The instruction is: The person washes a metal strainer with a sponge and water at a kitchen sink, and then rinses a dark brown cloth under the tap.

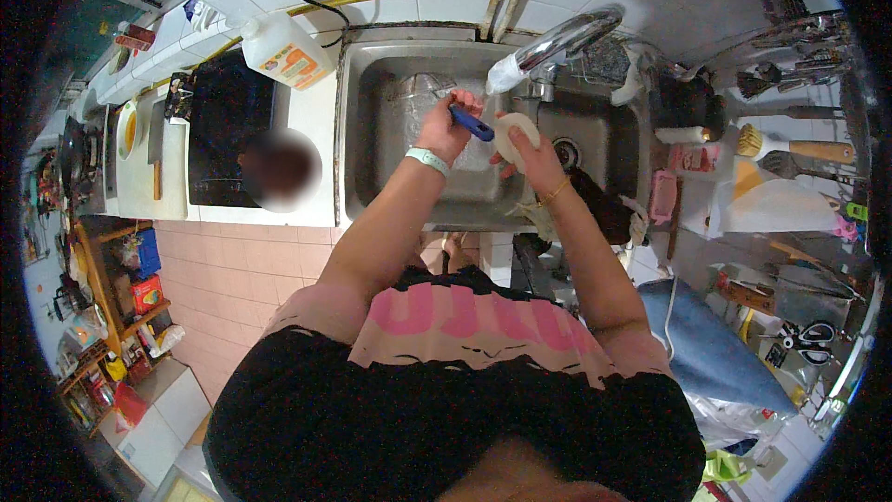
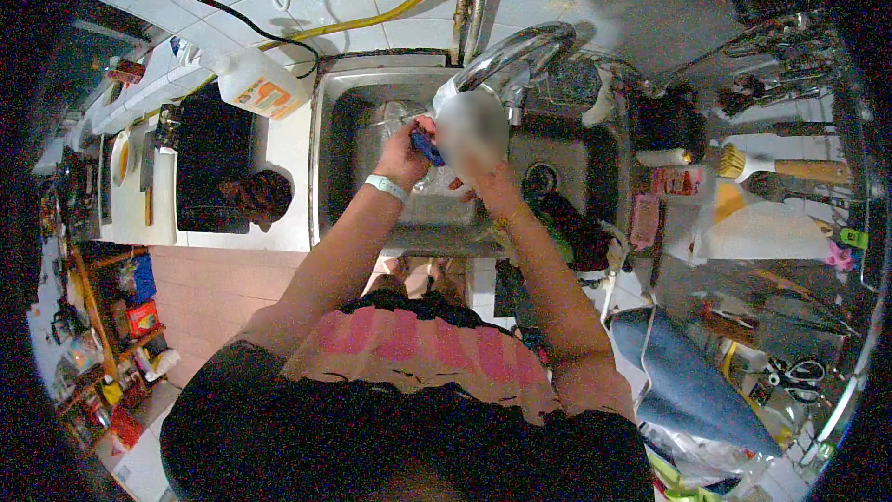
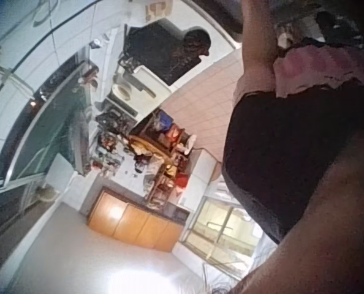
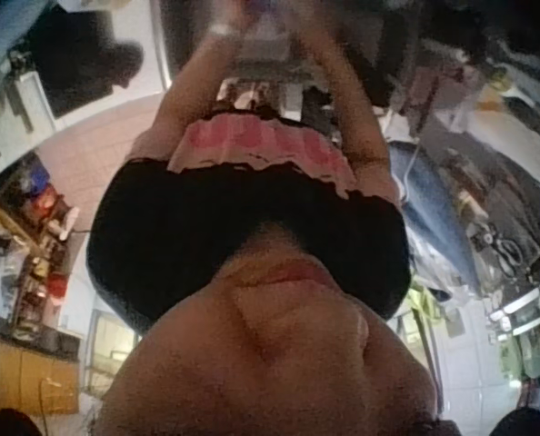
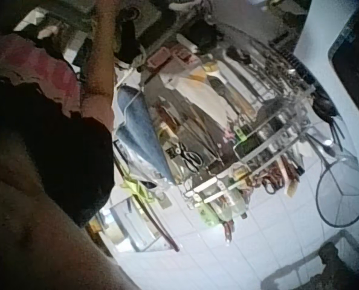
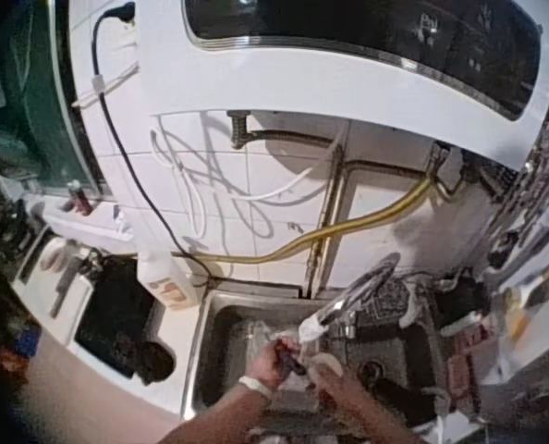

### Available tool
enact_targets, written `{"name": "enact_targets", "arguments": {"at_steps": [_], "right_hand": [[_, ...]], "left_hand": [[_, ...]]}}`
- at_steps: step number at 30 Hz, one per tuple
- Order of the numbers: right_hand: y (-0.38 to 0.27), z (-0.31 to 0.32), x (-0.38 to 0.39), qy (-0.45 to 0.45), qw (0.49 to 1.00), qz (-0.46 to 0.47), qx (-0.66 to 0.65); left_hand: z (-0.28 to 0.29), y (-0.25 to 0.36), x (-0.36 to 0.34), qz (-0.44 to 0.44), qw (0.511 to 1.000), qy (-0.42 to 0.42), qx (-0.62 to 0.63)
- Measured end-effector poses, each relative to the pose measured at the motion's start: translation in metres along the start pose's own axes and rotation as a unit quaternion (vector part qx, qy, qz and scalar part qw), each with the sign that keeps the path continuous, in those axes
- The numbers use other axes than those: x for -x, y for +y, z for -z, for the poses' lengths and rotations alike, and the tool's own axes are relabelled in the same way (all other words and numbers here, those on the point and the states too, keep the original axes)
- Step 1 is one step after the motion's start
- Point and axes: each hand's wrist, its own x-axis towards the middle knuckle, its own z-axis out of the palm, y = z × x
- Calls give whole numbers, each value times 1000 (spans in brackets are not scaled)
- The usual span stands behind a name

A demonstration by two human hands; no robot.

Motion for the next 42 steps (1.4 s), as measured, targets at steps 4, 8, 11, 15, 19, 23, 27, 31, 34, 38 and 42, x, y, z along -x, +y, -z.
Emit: {"name": "enact_targets", "arguments": {"at_steps": [4,8,11,15,19,23,27,31,34,38,42], "right_hand": [[-8,38,-2,216,927,220,215],[-81,86,-28,314,782,310,440],[-89,117,-56,337,691,293,568],[-94,74,-34,265,721,368,524],[-63,-4,-3,77,946,210,232],[-29,-30,-22,32,972,168,160],[-22,-2,-34,18,982,157,107],[4,36,-52,96,961,109,237],[11,40,-63,111,942,101,301],[16,36,-79,129,920,100,356],[18,33,-83,157,910,77,377]], "left_hand": [[-39,-3,23,-4,996,58,-65],[-33,-7,11,3,993,107,-48],[-10,-9,-5,2,993,104,-60],[-14,-11,-4,-30,983,161,-79],[-32,-13,18,-50,977,172,-114],[-57,-11,39,-5,978,128,-166],[-47,-16,43,-20,976,142,-162],[-69,-29,79,20,955,135,-263],[-73,-32,99,73,948,75,-301],[-89,-41,127,102,939,67,-321],[-84,-40,137,123,917,38,-378]]}}
